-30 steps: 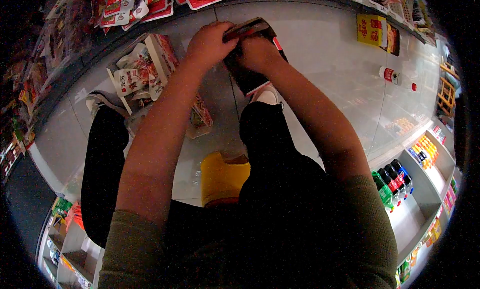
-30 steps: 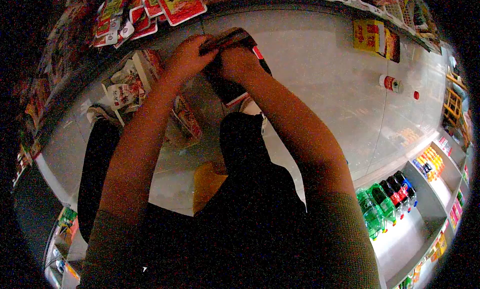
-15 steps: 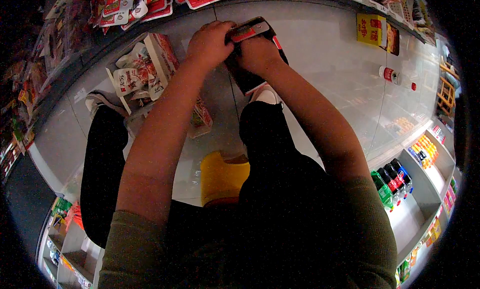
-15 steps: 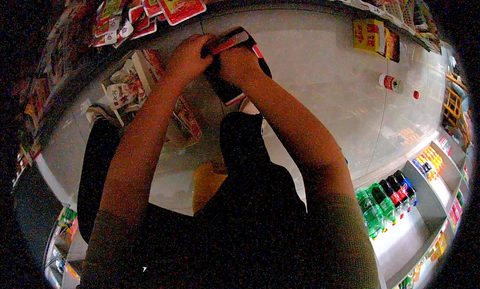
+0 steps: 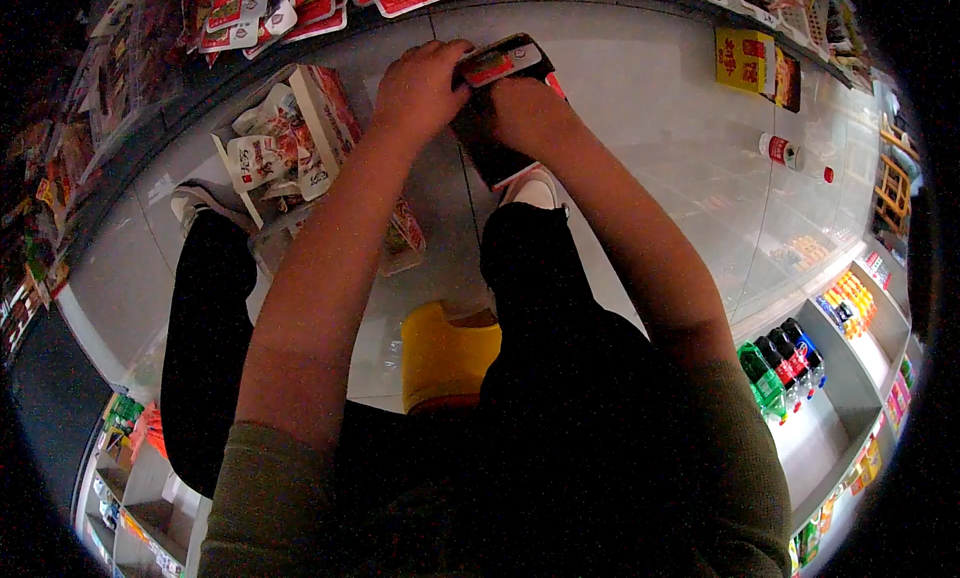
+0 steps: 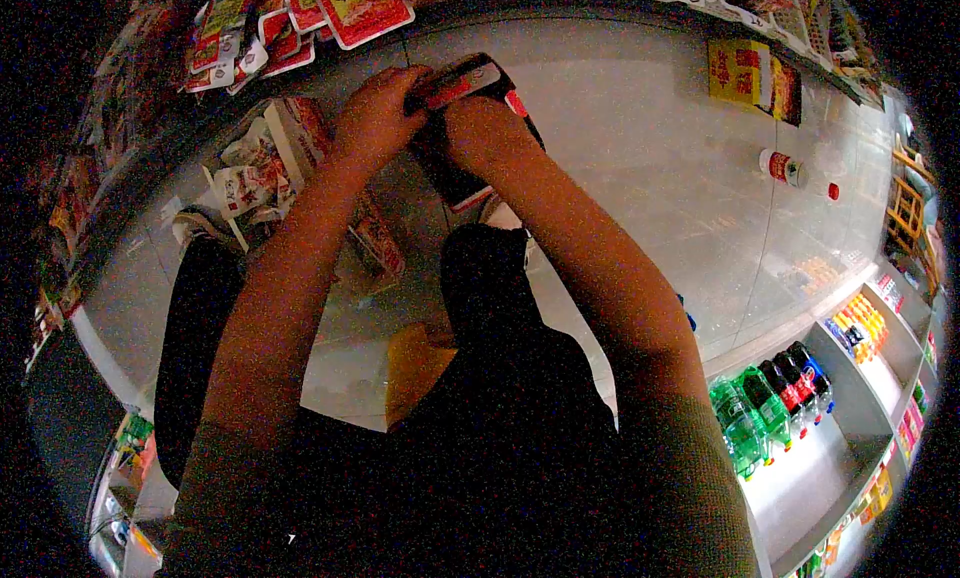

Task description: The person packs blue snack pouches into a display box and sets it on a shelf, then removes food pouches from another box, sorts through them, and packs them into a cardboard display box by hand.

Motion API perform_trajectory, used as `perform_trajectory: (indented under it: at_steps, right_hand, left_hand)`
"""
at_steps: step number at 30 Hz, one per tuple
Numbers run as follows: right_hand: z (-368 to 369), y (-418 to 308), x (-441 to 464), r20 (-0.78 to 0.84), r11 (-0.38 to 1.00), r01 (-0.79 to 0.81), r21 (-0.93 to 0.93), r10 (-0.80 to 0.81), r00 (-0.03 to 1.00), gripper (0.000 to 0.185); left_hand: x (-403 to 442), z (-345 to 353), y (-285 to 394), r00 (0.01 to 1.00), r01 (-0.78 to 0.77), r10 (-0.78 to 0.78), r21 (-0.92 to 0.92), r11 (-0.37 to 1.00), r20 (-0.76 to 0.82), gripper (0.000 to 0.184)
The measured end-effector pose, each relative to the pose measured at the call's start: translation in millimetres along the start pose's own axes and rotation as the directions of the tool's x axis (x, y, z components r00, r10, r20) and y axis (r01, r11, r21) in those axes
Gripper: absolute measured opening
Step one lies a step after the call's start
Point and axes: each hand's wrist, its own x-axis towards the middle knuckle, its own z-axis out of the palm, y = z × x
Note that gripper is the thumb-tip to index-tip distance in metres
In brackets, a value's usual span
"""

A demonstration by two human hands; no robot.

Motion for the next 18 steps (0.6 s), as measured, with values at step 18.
perform_trajectory:
  at_steps: [18]
  right_hand:
    - [-57, -16, -34, 0.016, 0.980, 0.124, 0.158, -0.128, 0.992, 0.016]
  left_hand:
    - [-18, -18, 0, 0.995, -0.047, 0.043, -0.036, 0.998, -0.092, 0.063]
